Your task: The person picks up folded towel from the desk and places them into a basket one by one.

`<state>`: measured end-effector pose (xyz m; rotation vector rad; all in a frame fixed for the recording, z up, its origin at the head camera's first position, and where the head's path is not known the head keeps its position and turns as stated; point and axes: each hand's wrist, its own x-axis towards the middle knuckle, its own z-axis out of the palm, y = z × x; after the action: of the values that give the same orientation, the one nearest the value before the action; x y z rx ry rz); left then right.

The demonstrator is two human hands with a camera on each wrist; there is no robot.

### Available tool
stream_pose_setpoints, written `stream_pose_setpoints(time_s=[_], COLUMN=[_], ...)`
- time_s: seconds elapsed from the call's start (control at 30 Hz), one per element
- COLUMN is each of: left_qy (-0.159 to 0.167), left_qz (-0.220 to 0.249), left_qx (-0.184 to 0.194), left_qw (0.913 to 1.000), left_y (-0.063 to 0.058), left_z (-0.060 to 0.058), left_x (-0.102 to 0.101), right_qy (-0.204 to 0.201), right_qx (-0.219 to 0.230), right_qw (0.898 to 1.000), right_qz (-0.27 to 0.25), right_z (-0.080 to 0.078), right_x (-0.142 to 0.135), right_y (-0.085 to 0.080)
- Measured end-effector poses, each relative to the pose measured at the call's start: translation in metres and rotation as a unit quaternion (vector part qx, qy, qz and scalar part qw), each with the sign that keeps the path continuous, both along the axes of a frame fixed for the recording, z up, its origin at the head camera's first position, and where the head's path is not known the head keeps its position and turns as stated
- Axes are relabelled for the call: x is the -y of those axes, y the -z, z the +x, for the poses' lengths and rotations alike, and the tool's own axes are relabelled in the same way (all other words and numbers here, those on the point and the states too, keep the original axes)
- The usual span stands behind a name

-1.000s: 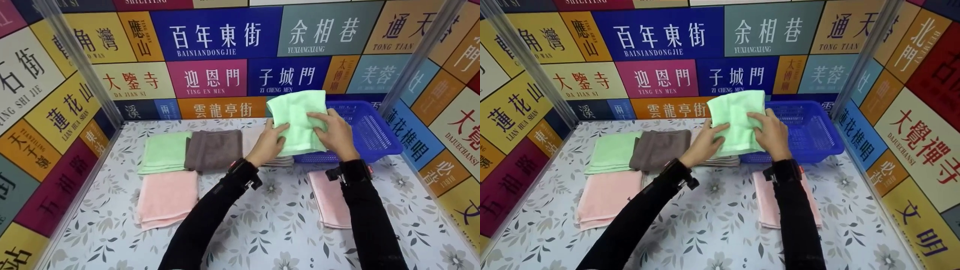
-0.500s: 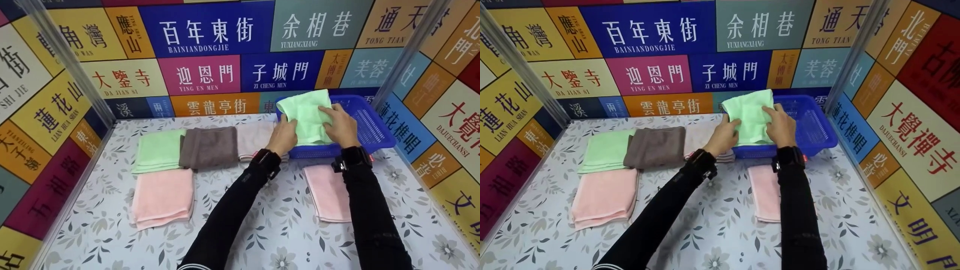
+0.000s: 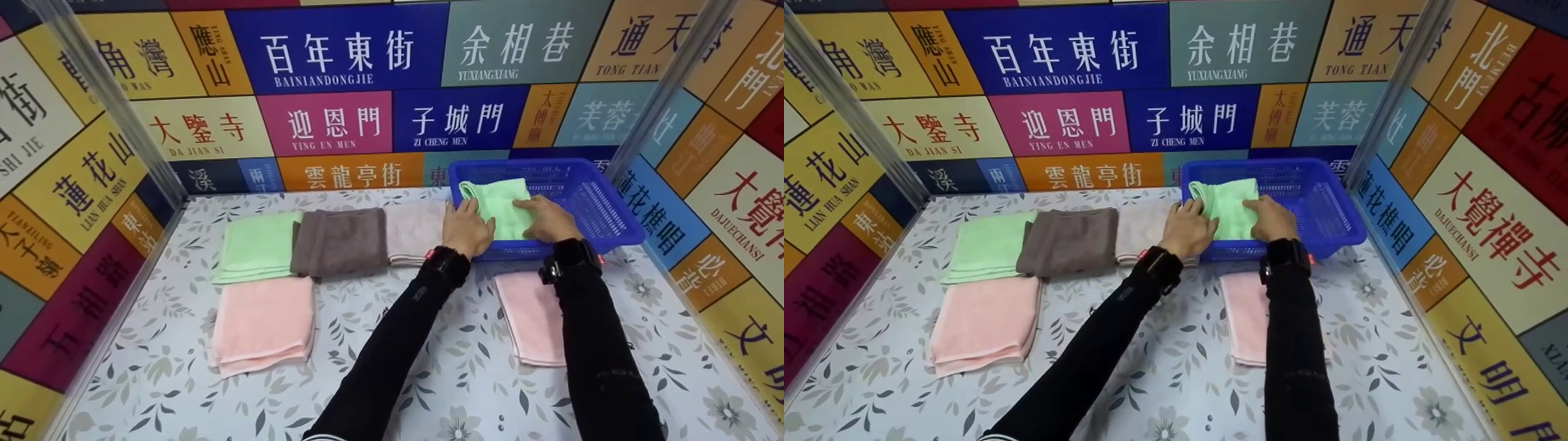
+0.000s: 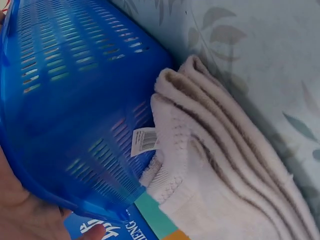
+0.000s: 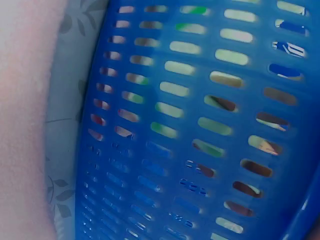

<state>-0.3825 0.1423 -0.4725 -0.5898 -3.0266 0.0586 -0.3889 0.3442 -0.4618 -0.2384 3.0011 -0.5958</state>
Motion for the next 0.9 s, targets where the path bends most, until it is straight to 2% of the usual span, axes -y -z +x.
stream_pose_setpoints(time_s=[0.13,0.27,0.4,0.6,0.8,0.9], left_qy=[0.000,0.013,0.019,0.012,0.011,0.011], left_qz=[0.013,0.029,0.017,0.000,0.001,0.015], left_qx=[0.001,-0.020,-0.028,-0.013,-0.006,-0.009], left_qw=[0.9999,0.9993,0.9993,0.9998,0.9999,0.9998], left_y=[0.0020,0.0041,0.0045,0.0028,0.0020,0.0034], left_z=[-0.0001,-0.0012,-0.0009,-0.0004,0.0011,0.0000], left_x=[0.0011,0.0022,0.0046,0.0046,0.0005,0.0015], right_qy=[0.012,0.028,0.031,0.030,0.035,0.053], right_qx=[0.055,0.081,0.119,0.168,0.168,0.119], right_qw=[0.998,0.996,0.990,0.981,0.979,0.985], right_qz=[0.001,0.029,0.069,0.090,0.109,0.110], right_z=[0.0000,-0.0008,-0.0001,0.0023,0.0019,0.0007], right_x=[0.0016,0.0033,0.0058,0.0066,0.0023,0.0020], right_y=[0.0005,0.0000,-0.0024,-0.0076,-0.0071,-0.0034])
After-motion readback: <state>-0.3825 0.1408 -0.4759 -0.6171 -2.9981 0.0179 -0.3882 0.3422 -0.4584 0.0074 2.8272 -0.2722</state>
